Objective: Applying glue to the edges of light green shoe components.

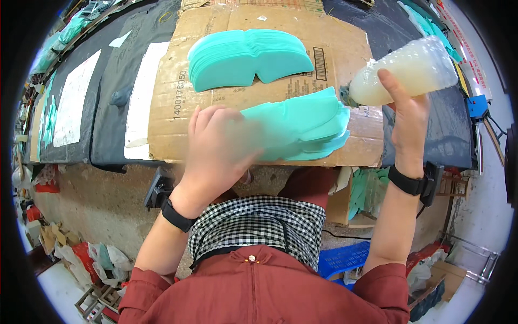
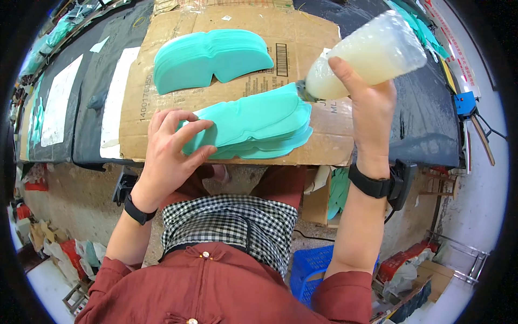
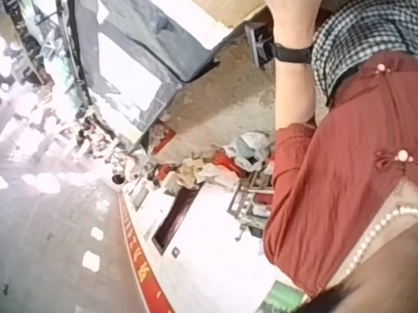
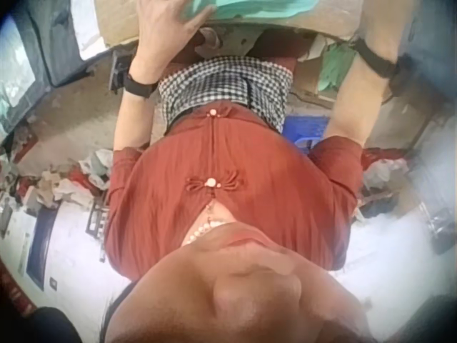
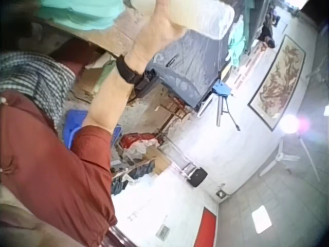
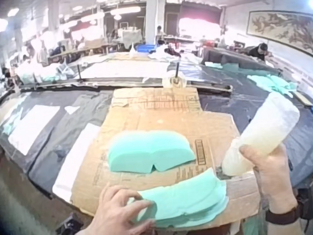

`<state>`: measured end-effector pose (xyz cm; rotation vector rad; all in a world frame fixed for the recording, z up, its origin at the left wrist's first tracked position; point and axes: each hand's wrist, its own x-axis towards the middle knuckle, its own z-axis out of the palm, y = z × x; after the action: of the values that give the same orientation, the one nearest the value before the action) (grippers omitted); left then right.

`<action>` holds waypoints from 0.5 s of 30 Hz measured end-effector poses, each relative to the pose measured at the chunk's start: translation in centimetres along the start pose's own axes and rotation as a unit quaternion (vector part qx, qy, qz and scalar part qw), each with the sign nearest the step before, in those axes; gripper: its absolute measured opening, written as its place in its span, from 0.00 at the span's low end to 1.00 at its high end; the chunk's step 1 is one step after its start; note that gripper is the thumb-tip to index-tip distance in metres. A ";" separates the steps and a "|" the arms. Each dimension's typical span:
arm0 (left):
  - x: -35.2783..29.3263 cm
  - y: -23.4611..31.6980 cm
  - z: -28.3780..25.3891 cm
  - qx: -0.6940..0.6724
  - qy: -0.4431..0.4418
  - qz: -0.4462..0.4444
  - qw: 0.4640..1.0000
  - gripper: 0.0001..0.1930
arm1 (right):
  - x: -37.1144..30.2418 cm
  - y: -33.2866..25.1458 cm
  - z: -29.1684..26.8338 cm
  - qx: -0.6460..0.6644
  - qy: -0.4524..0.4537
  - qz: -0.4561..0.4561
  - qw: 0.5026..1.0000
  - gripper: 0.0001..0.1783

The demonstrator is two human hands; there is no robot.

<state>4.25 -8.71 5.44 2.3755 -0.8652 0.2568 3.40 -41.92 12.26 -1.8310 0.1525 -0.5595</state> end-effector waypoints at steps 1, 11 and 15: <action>0.1 0.0 -0.1 -0.001 0.000 0.001 1.000 0.23 | -0.3 -0.6 0.0 0.060 0.011 0.035 0.998 0.19; -1.4 -0.8 -0.3 0.044 0.050 0.010 0.998 0.16 | -6.6 -4.8 8.3 -0.122 -0.043 -0.036 0.991 0.19; -3.5 -1.2 -1.4 0.000 0.086 -0.020 0.996 0.12 | -7.8 -5.4 11.9 -0.062 -0.105 -0.066 0.990 0.18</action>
<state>2.38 -5.32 4.71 2.3276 -0.7368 0.4395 0.94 -26.93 12.28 -2.0184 -0.0774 -0.4527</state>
